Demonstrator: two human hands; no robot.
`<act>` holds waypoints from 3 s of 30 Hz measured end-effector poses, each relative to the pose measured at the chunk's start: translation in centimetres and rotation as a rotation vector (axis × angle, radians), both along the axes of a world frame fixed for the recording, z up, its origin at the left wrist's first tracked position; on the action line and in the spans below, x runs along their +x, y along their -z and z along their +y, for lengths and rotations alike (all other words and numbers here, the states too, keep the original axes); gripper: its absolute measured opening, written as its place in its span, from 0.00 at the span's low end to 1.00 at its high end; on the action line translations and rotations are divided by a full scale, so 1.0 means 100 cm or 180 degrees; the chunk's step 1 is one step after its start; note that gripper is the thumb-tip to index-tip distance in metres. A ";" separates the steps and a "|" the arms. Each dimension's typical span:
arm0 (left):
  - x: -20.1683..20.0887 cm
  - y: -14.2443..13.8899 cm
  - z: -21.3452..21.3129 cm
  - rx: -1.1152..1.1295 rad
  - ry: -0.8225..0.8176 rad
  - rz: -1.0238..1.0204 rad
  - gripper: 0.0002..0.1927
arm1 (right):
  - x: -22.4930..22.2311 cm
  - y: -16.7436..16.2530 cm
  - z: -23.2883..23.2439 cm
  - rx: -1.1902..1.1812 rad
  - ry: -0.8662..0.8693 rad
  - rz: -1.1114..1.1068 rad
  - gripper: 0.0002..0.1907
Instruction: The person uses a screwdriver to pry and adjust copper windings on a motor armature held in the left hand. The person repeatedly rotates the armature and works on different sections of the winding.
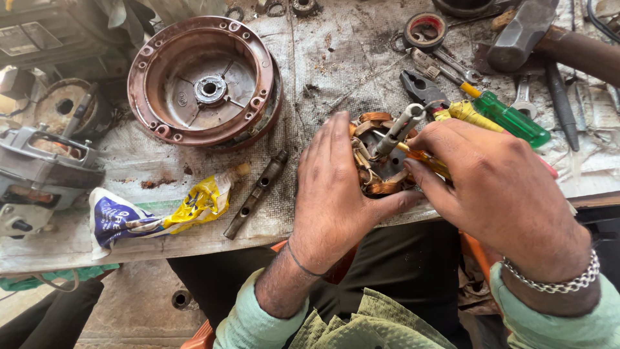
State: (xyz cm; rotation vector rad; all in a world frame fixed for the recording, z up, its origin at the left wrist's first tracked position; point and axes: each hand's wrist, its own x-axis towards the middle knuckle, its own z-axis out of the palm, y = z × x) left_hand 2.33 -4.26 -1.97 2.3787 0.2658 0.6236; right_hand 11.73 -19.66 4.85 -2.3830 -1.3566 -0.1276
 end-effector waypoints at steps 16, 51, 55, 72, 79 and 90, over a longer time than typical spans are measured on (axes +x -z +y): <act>0.004 0.010 -0.003 0.0071 0.0337 -0.0122 0.61 | -0.005 0.007 0.003 0.0417 0.0234 -0.0109 0.09; 0.000 0.003 0.003 -0.0215 0.0369 -0.0118 0.60 | 0.006 0.003 -0.002 -0.0183 0.0230 0.0039 0.10; 0.001 0.004 0.003 -0.0277 0.0378 -0.0076 0.60 | 0.005 0.003 0.000 -0.0068 0.0148 0.0056 0.11; 0.000 0.006 0.004 -0.0240 0.0509 -0.0233 0.56 | 0.000 0.002 0.000 0.0247 -0.0001 0.0113 0.07; -0.001 0.008 0.000 -0.0219 0.0516 -0.0223 0.57 | -0.006 -0.002 0.003 0.0565 0.0027 0.0255 0.08; -0.001 0.007 0.004 -0.0420 0.0577 -0.0270 0.57 | -0.004 -0.003 -0.003 0.0088 0.0242 0.0058 0.11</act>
